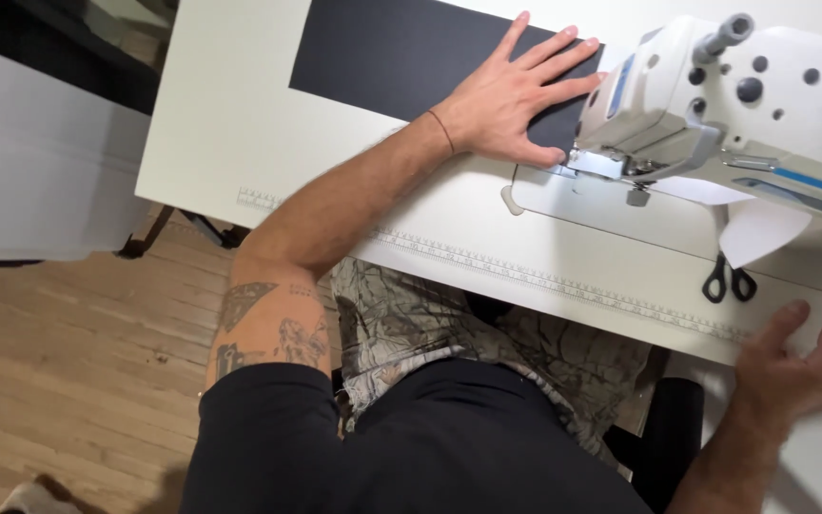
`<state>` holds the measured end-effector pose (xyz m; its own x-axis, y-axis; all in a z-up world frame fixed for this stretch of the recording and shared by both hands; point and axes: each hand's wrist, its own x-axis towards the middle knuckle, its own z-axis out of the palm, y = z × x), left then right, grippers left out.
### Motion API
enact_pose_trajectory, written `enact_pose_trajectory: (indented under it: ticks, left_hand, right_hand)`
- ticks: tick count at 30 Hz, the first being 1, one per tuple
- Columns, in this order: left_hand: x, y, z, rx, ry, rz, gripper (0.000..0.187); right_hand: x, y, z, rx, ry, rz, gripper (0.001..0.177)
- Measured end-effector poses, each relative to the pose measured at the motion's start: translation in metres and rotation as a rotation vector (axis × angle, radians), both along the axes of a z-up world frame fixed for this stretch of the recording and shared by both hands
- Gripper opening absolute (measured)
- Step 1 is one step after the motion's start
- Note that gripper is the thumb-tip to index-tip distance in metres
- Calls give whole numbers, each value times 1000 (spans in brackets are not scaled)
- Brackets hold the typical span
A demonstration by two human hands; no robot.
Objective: Preparing and trimming leather and lining materials at a sewing station
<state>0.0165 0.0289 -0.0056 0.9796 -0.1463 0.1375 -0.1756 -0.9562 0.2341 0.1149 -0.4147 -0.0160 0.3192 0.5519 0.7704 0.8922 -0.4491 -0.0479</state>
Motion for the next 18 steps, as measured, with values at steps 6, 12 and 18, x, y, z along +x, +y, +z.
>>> enact_pose_trajectory:
  ticks: [6, 12, 18]
  left_hand:
    - [13, -2, -7, -52, -68, -39, 91]
    - [9, 0, -1, -23, -59, 15, 88]
    - [8, 4, 0, -8, -62, 64, 85]
  right_hand:
    - [-7, 1, 16, -51, 54, -53, 37]
    - [-11, 10, 18, 46, 71, -109, 30]
    - [-7, 8, 14, 90, 74, -105, 29]
